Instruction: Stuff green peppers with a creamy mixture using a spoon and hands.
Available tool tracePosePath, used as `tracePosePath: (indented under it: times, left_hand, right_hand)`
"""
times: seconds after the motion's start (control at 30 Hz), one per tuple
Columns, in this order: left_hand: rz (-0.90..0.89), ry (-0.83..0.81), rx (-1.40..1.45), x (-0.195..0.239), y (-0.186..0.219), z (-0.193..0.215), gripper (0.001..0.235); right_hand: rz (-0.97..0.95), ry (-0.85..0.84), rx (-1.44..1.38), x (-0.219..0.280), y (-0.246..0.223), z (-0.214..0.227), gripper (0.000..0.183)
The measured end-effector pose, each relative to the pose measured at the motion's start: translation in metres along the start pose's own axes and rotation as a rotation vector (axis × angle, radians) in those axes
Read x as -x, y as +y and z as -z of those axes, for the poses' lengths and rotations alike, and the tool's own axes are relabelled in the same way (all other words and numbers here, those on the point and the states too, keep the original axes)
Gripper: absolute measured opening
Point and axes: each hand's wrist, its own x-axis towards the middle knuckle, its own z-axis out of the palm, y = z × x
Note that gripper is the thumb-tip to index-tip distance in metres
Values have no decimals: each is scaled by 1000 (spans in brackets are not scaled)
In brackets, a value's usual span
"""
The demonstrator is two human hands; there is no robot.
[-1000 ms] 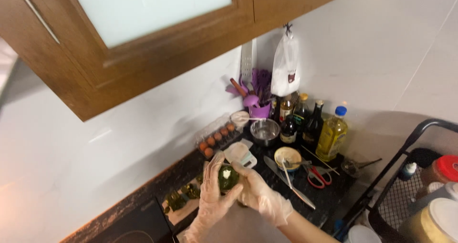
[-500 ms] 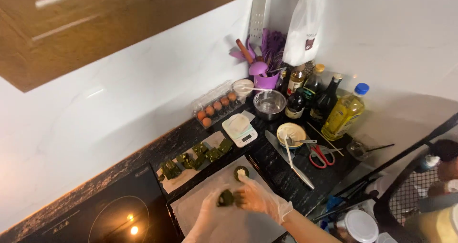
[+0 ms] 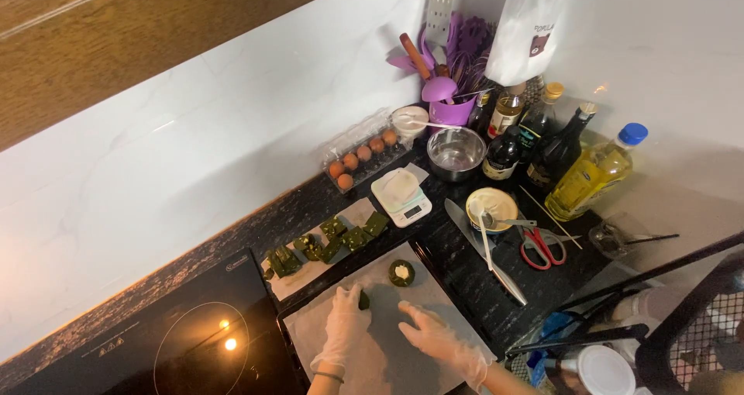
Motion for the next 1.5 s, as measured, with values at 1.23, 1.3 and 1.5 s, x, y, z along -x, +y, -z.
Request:
tracePosePath:
  times: [1.23,1.3,1.5]
  left_hand:
    - [79,20,1240,27,71,122,99]
    - [-187,-54,1233,28,84,115,104]
    - [-795,159,828,50,106,101,93]
  right_hand:
    - [303,83,-888,29,-143,59,77]
    - [383,26,-889,37,-189,67,87]
    - [532,-183,-778,38,-206,61,87]
